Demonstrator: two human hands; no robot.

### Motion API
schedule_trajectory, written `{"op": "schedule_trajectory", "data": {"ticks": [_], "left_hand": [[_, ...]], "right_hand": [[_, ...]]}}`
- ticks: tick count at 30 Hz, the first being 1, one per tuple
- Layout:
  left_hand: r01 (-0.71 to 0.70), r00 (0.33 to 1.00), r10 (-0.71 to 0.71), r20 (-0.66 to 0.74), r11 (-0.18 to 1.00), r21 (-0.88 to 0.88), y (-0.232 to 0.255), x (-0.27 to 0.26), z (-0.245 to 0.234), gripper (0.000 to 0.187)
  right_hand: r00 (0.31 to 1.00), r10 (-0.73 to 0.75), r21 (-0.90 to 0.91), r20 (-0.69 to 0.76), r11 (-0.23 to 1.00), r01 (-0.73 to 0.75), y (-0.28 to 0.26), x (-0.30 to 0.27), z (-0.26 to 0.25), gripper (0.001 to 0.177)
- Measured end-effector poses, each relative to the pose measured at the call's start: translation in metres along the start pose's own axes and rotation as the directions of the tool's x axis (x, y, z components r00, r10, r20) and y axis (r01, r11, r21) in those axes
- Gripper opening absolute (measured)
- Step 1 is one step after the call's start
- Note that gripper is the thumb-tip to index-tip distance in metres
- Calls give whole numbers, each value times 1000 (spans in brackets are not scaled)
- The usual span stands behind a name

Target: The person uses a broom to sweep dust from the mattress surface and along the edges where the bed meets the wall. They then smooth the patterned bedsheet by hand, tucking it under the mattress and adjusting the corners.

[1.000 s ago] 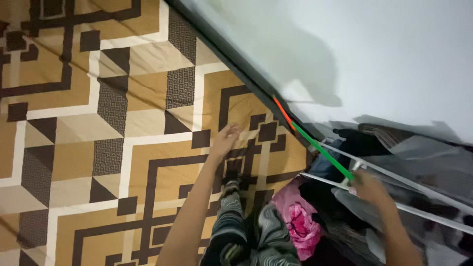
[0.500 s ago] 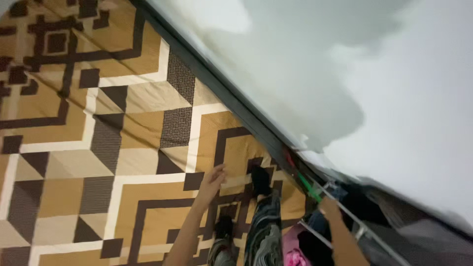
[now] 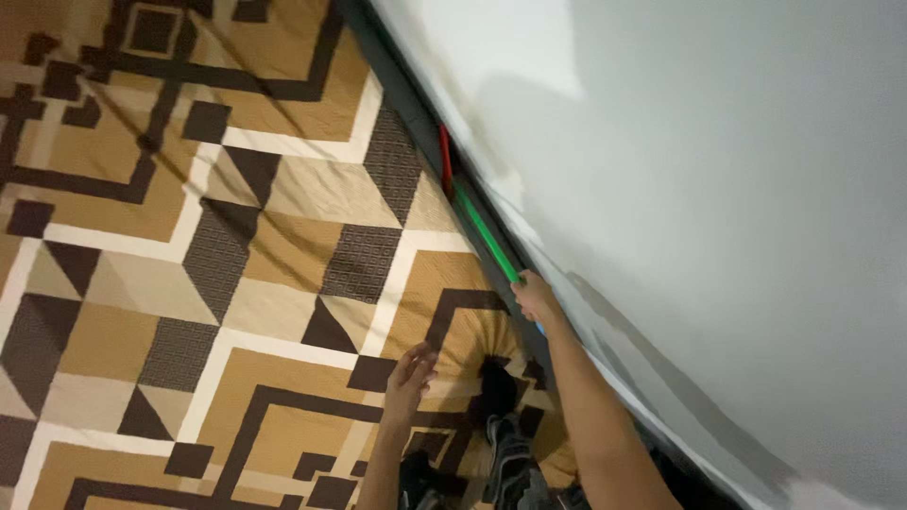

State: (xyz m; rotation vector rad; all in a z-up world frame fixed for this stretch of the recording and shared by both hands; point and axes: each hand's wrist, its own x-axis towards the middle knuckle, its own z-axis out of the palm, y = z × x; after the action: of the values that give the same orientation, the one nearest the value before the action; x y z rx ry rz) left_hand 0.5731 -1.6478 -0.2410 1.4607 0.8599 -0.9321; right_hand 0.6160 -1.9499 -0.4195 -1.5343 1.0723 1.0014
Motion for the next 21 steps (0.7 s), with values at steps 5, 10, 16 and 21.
{"op": "schedule_trajectory", "data": {"ticks": [5, 10, 16, 21], "left_hand": [[-159, 986, 164, 23, 977, -140, 10, -5, -8, 46], [-82, 997, 81, -19, 994, -69, 14, -1, 2, 42], [-143, 985, 155, 73, 979, -146, 28, 11, 24, 43], [-122, 992, 124, 8, 985, -126, 50, 31, -8, 46]], "right_hand": [[994, -103, -343, -41, 936, 82, 59, -118, -34, 46], [996, 82, -343, -36, 935, -89, 171, -233, -68, 50], [973, 220, -437, 74, 884, -167, 151, -137, -28, 41], [999, 11, -553, 51, 833, 19, 46, -11, 24, 26]]}}
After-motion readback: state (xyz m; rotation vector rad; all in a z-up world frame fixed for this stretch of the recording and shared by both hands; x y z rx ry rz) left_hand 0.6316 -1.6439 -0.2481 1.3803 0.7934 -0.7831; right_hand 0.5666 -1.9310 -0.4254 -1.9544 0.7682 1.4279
